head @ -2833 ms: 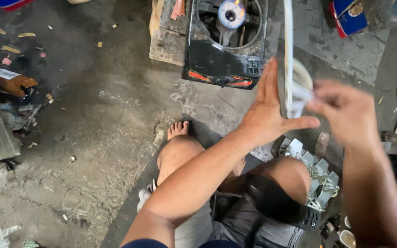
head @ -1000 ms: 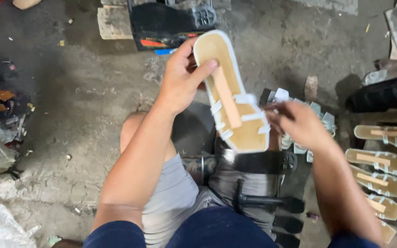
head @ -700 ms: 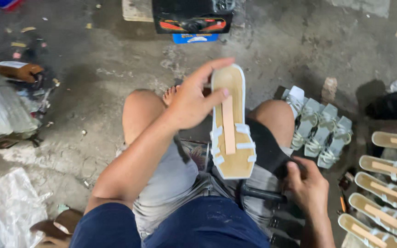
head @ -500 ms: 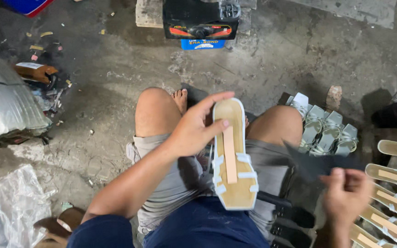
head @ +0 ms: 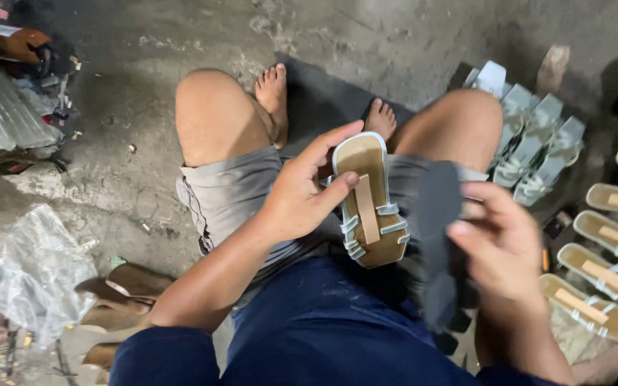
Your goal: The person assembles white sandals by attaching black insoles to the soles. They use a handheld tool to press the insole edges into place and repeatedly check the fit. The person handles multiple sandals one at a time, placing finished units aside.
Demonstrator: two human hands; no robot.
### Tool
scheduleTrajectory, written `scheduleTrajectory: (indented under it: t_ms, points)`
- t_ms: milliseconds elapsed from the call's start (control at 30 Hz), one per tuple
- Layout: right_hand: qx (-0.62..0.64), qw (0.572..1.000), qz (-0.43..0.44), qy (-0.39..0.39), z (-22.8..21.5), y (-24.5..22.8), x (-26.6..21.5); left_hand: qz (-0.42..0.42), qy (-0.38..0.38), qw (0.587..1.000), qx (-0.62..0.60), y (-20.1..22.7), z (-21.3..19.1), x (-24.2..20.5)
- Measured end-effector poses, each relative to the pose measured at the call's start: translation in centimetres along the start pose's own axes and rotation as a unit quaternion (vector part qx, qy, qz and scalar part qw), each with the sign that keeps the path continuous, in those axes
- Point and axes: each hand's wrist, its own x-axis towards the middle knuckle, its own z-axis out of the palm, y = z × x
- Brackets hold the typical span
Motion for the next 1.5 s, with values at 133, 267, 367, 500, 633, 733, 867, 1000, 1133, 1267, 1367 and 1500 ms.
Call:
scheduleTrajectory:
  t_ms: [133, 267, 367, 500, 633, 733, 867, 1000, 1133, 1267, 1367, 1500]
  points:
    - [-0.027, 0.998, -0.038, -0.052, 5.3, 0.7, 1.6, -0.045, -0.049, 0.993, -0.099, 1.3, -0.8, -0.6]
    - [-0.048, 0.995, -0.074, -0.041, 8.2, 0.5, 2.1, -0.076, -0.063, 0.994, -0.041, 2.4, -1.1, -1.0]
    - [0.004, 0.994, -0.096, -0.060, 8.9, 0.5, 2.7, -0.040, -0.078, 0.993, -0.076, 2.8, -0.8, -1.0]
    - [-0.036, 0.991, -0.122, -0.049, 9.1, 0.8, 2.6, -0.016, -0.078, 0.995, -0.053, 3.0, -0.7, -1.3]
    - [-0.039, 0.992, -0.112, -0.040, 9.1, 0.6, 2.9, -0.020, -0.077, 0.995, -0.054, 2.8, -0.8, -1.3]
    - [-0.043, 0.992, -0.108, -0.041, 9.3, 0.4, 2.9, -0.020, -0.068, 0.997, -0.041, 2.8, -0.7, -1.4]
    - [-0.044, 0.994, -0.098, -0.033, 9.6, 0.2, 2.7, -0.005, -0.056, 0.997, -0.060, 2.9, -0.4, -1.6]
    - [-0.058, 0.994, -0.086, -0.040, 9.9, 0.1, 2.4, -0.006, -0.008, 0.998, -0.057, 3.0, 0.4, -1.7]
    - [-0.050, 0.993, -0.094, -0.051, 10.4, 0.0, 2.2, -0.029, 0.037, 0.998, 0.048, 3.1, 0.6, -2.0]
    - [-0.034, 0.993, -0.098, -0.053, 10.5, 0.0, 2.0, 0.005, 0.043, 0.999, 0.033, 3.2, 0.7, -2.1]
    - [-0.066, 0.994, -0.078, -0.030, 10.7, 0.2, 1.6, 0.023, 0.036, 0.998, 0.047, 3.7, 0.3, -1.9]
    - [-0.119, 0.987, -0.105, -0.032, 11.4, 0.0, 1.9, -0.025, 0.040, 0.987, 0.156, 4.5, -0.2, -1.2]
